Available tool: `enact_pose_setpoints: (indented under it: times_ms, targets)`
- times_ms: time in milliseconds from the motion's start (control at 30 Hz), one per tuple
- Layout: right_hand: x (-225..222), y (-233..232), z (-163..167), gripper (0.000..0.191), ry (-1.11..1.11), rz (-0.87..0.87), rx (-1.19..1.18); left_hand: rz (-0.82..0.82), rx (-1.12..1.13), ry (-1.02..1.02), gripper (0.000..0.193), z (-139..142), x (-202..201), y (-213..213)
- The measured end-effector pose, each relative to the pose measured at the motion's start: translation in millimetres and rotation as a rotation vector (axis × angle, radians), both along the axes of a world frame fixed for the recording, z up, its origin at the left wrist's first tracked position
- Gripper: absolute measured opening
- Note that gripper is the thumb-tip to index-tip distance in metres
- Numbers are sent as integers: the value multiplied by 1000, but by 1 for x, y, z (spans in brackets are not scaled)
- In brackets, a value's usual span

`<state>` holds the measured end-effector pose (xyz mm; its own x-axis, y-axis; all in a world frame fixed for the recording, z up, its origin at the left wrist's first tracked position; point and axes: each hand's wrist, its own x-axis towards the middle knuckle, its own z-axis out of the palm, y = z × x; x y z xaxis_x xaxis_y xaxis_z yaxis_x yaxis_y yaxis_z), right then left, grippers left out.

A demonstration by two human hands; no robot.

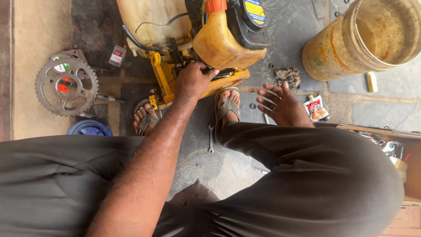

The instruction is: The person uses a wrench to loosen and remove bolts from a small yellow engine mounted on a sprayer frame. They detach the engine, set it aside, and then reattach it, tightening the bolts back in place.

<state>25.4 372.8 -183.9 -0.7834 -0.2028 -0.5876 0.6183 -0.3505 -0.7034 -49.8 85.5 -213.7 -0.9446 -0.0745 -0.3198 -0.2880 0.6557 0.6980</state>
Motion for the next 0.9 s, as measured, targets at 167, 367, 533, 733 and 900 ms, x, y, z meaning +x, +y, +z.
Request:
enact_pose_setpoints:
  times_ms: [167, 367, 533, 733, 900]
  targets:
    - [4, -4, 3, 57, -32, 42, 10, -57, 52, 36, 47, 7, -1, -4]
    - [2, -12, 8, 56, -14, 79, 5, -45, 89, -12, 46, 10, -1, -6]
    - [0, -15, 6, 56, -48, 71, 40, -34, 35, -44, 41, 4, -5, -3]
    - [0, -13, 0, 57, -44, 97, 56, -81, 62, -45, 47, -1, -4, -8]
    - [-1, -13, -4, 56, -52, 94, 50, -68, -16, -103, 54, 1, -2, -3]
